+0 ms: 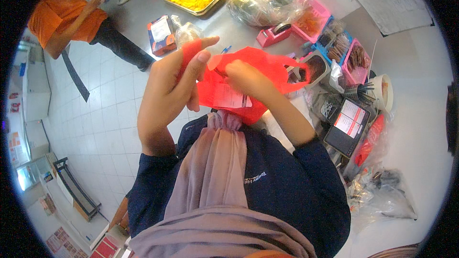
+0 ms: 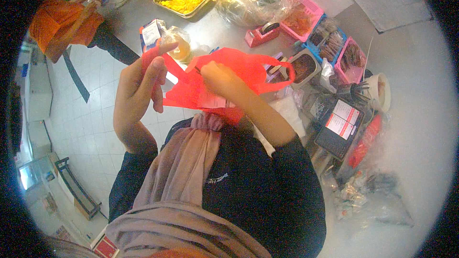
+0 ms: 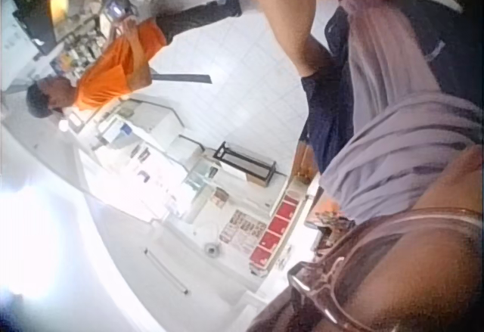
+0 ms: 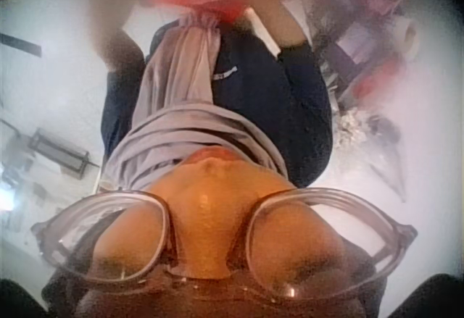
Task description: The person assembles a takeaway order by scooping yellow rice into a plastic container, cutting open a bag of orange slices, and placing items into a red reusable bag. They also handle a small box and a plastic bag containing a green liquid, arranging everything for handover.
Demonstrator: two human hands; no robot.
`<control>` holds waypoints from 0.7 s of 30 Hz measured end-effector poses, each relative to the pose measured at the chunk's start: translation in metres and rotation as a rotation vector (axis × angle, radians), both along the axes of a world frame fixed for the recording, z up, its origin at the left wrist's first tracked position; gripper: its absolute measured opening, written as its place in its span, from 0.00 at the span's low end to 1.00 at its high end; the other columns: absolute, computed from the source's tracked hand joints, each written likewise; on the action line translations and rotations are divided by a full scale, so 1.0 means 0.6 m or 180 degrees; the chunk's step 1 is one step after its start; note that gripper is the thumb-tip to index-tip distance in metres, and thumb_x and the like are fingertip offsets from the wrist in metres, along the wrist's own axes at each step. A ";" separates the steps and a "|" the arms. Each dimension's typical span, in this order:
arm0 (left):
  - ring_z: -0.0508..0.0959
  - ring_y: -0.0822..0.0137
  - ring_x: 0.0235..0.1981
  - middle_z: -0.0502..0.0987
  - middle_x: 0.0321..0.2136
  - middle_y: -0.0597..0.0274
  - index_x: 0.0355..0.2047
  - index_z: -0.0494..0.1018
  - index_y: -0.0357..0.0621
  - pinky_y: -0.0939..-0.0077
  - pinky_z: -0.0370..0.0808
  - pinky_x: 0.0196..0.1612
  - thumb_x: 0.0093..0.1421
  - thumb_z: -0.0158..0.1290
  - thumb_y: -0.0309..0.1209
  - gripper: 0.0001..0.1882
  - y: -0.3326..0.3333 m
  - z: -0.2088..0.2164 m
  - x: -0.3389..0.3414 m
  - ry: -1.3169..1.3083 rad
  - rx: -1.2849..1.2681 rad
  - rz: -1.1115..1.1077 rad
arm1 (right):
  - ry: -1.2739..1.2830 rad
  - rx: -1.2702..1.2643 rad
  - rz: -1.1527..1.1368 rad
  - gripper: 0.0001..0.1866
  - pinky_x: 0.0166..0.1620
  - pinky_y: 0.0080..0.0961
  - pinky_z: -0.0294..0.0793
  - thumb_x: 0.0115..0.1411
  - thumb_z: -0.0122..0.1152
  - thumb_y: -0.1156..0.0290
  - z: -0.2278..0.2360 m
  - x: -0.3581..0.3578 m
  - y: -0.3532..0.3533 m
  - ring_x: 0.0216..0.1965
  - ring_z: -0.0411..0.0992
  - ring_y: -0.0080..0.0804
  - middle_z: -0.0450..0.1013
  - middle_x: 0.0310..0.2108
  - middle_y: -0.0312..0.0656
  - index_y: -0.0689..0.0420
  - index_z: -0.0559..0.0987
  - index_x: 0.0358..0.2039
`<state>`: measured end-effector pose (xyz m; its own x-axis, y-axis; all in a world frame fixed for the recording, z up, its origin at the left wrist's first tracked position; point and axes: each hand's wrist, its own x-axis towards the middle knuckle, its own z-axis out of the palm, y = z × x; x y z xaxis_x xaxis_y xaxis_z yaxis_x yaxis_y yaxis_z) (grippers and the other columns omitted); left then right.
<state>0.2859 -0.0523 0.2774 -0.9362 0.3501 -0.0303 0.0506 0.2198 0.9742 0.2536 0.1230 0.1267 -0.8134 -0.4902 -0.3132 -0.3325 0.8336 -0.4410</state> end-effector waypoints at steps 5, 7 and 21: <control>0.66 0.82 0.10 0.63 0.17 0.72 0.48 0.70 0.38 0.87 0.60 0.12 0.64 0.43 0.32 0.15 -0.017 -0.010 0.001 -0.0048 0.0148 -0.0013 | -0.1387 -0.2675 -0.1751 0.12 0.39 0.34 0.69 0.57 0.48 0.65 -0.067 -0.006 -0.034 0.32 0.70 0.33 0.73 0.32 0.44 0.59 0.74 0.35; 0.65 0.83 0.10 0.62 0.16 0.73 0.48 0.70 0.38 0.88 0.60 0.12 0.64 0.43 0.32 0.15 -0.024 -0.015 -0.004 -0.0019 0.0161 0.0051 | -0.1934 -0.2923 -0.2122 0.13 0.41 0.31 0.69 0.58 0.46 0.64 -0.154 -0.026 -0.041 0.32 0.68 0.28 0.72 0.32 0.40 0.58 0.74 0.37; 0.63 0.84 0.10 0.62 0.15 0.74 0.48 0.70 0.37 0.90 0.57 0.14 0.65 0.41 0.34 0.17 -0.044 -0.035 -0.011 0.0120 0.0502 0.0326 | 0.0419 -0.0980 0.0792 0.14 0.46 0.32 0.67 0.58 0.46 0.67 -0.266 0.067 -0.103 0.43 0.69 0.34 0.71 0.42 0.43 0.53 0.72 0.44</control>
